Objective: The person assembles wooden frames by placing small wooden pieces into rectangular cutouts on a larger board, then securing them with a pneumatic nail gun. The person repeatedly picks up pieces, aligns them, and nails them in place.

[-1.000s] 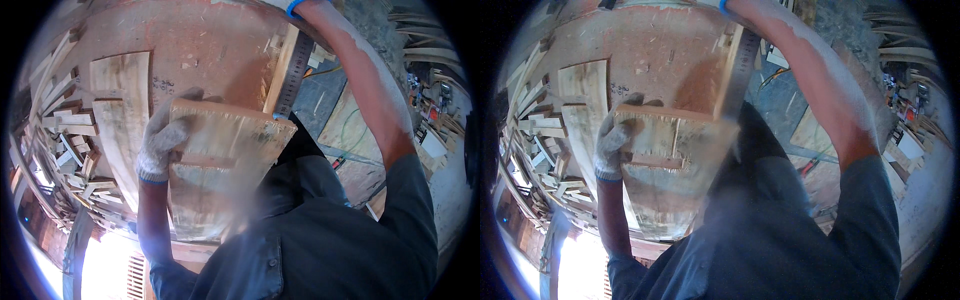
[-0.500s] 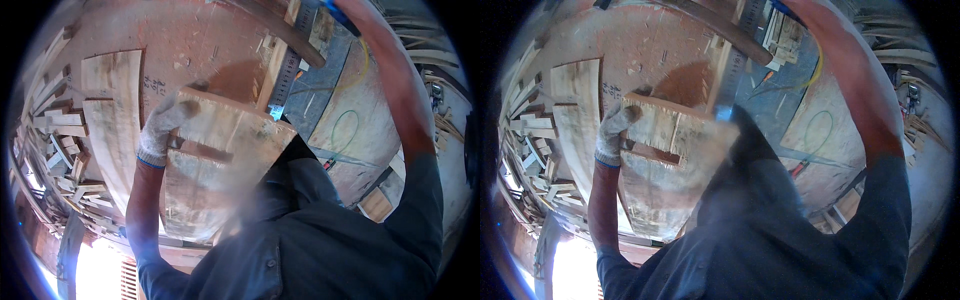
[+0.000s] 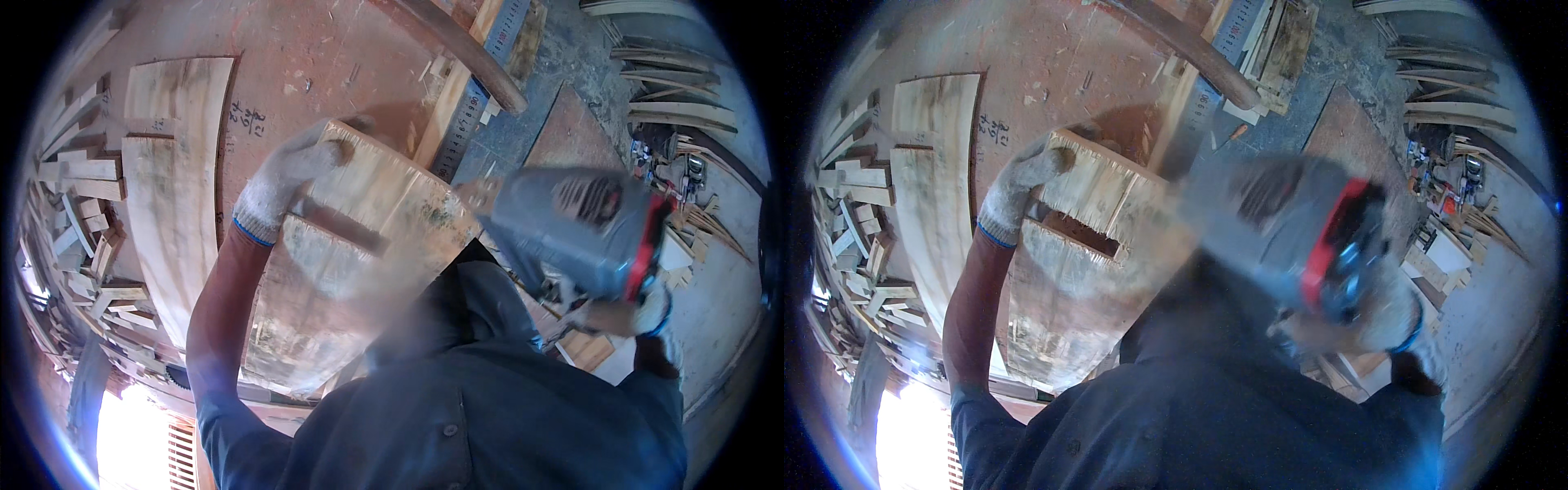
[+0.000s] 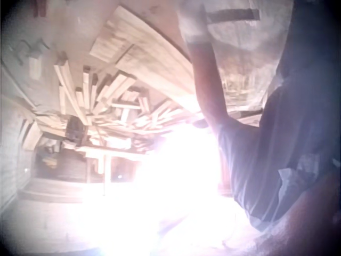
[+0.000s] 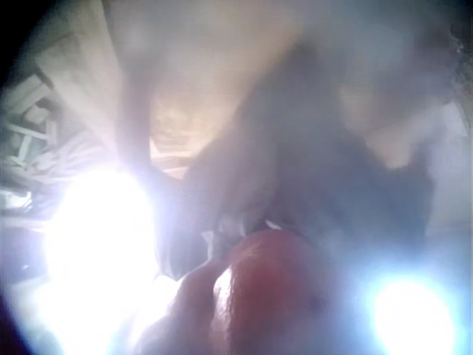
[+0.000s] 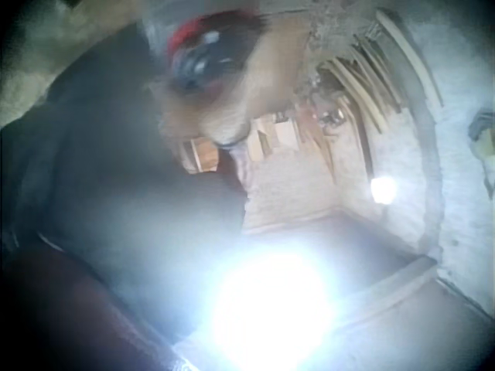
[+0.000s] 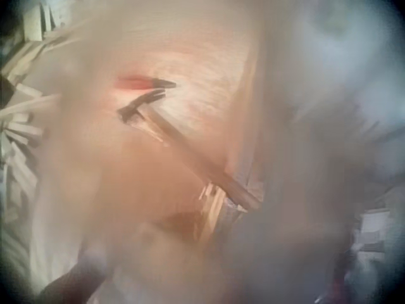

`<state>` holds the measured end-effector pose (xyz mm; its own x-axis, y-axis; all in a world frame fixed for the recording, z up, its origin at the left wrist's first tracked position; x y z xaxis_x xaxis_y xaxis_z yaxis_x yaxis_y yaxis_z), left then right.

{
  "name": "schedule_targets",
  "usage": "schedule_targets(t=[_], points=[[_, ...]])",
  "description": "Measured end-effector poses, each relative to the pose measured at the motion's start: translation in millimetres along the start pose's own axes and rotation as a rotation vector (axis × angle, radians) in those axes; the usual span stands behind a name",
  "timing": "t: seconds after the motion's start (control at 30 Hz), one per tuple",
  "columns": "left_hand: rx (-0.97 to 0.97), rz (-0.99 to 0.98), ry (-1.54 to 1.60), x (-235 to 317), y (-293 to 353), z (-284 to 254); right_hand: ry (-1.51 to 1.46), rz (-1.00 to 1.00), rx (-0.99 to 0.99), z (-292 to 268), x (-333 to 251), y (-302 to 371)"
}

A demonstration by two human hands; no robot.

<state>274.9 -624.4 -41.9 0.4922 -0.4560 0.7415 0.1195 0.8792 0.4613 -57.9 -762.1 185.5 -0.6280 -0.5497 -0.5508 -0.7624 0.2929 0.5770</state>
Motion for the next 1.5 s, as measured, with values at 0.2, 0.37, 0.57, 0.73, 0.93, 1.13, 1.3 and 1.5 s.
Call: schedule_targets(t=[0.2,0.37,0.57,0.73,0.93,1.13,1.3,1.5], points=[[0.021,0.021,-0.004,-2.3,-5.5,7.0,0.1,-0.018,-0.07,58.2,-9.0,6.8],[0.031,-0.049,0.049,-8.0,-10.1,7.6,-0.179,0.161,-0.019,52.8,-37.8,-29.1],[0.023,-0.081,0.047,-13.3,-15.3,4.2,-0.365,0.443,0.047,53.8,-46.9,-39.0],[0.053,-0.122,0.129,-22.7,-10.8,0.5,-0.267,0.458,-0.019,61.6,-63.8,-43.3],[0.136,-0.148,0.112,-10.7,-0.2,5.9,-0.007,0.266,-0.041,78.4,-75.7,-42.0],[0.163,-0.091,0.049,-10.8,1.6,7.1,-0.033,0.357,0.065,82.1,-60.8,-38.9],[0.242,-0.039,-0.258,8.7,10.2,12.0,-0.184,0.468,0.167,82.2,-51.4,-34.1],[0.165,-0.039,-0.355,9.1,-2.2,39.3,-0.327,0.496,0.152,81.6,-39.3,-7.3]])
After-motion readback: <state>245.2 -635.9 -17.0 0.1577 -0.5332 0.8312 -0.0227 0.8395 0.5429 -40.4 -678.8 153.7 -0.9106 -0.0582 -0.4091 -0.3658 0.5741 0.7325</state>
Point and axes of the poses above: each hand's wrist, its own y-axis away from the middle knuckle, its own z-axis out of the palm, x = y × z, the point moved 5 cm from there along -y, towards the middle knuckle, and after that the axes turned 3 degrees about z, right-handed, at the moved point
